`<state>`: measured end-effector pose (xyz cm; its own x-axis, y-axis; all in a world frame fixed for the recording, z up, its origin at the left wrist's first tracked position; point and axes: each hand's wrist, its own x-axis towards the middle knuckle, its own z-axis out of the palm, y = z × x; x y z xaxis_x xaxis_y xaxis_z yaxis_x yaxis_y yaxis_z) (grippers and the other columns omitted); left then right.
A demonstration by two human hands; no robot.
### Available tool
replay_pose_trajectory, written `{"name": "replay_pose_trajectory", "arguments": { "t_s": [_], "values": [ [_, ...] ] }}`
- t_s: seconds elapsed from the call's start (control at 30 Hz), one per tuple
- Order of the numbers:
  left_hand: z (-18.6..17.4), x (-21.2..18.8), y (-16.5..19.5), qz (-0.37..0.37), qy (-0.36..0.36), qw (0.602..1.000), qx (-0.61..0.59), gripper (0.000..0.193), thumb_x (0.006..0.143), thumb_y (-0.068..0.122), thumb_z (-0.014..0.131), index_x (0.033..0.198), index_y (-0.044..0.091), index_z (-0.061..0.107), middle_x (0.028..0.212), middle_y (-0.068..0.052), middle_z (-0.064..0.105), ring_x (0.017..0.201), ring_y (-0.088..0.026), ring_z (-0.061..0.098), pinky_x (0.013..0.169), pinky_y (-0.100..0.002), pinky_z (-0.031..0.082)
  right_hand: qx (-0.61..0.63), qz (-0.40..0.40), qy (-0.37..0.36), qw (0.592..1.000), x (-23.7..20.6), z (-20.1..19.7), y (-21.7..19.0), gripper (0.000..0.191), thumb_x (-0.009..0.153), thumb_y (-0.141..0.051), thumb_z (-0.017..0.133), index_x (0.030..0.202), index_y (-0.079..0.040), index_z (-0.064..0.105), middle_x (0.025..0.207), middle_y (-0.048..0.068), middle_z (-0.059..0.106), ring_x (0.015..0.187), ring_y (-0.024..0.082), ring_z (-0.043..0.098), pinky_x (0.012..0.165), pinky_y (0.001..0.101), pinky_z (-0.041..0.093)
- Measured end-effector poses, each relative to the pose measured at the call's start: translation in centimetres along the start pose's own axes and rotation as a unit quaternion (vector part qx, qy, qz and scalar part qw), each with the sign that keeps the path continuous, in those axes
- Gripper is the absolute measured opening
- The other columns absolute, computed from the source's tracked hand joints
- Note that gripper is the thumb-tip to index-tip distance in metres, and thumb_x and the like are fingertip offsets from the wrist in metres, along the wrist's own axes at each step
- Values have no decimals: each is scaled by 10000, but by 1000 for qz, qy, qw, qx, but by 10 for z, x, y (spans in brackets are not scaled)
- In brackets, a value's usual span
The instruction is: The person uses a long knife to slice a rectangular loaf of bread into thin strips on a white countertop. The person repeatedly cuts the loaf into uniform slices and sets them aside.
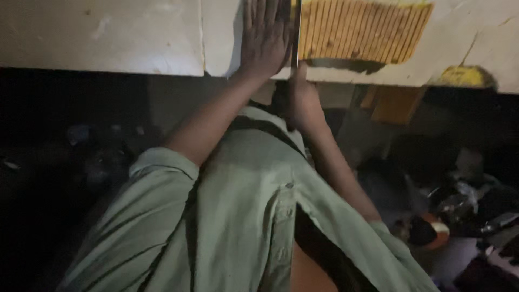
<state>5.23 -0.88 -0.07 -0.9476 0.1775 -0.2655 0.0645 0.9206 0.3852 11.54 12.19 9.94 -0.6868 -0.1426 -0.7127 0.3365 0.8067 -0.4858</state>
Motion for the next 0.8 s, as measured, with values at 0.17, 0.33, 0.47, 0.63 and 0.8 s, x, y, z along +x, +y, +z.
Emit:
{"name": "replay_pose_trajectory", "arguments": {
  "t_s": [0.17,0.33,0.47,0.63,0.8],
  "values": [
    [16,4,-4,23,57,998,-28,545,1157,338,337,1608,34,339,1672,-214,263,1564,-408,155,1272,-621,36,-13,-13,-51,999,-66,12,36,668,898,-216,758,1355,14,328,991,303,696,957,487,694,790,505,560],
    [28,4,-7,1,55,998,-14,555,1161,350,347,1628,54,302,1688,-194,246,1578,-392,142,1299,-598,35,-61,-207,107,971,-9,50,63,554,1018,7,565,1480,74,267,1004,290,692,865,470,699,726,497,574],
    [32,2,-11,-31,107,993,-34,602,1155,352,358,1665,79,192,1736,-162,140,1610,-348,93,1329,-574,30,-54,-53,14,997,34,36,48,594,1003,-114,584,1455,66,244,832,228,676,726,460,718,641,546,579],
    [21,-2,-22,17,283,944,-168,702,1111,245,449,1703,122,93,1774,-133,45,1669,-341,57,1401,-547,75,-46,-137,135,980,-1,-27,31,824,898,-153,742,1496,45,210,1014,306,644,928,504,673,745,561,560],
    [9,-17,-30,123,152,980,-27,734,1065,330,599,1661,189,194,1711,-182,82,1551,-489,3,1263,-644,52,27,-75,159,984,-47,-54,96,641,959,-180,731,1461,-33,360,1121,302,626,998,451,674,826,520,558]
  ]
}}
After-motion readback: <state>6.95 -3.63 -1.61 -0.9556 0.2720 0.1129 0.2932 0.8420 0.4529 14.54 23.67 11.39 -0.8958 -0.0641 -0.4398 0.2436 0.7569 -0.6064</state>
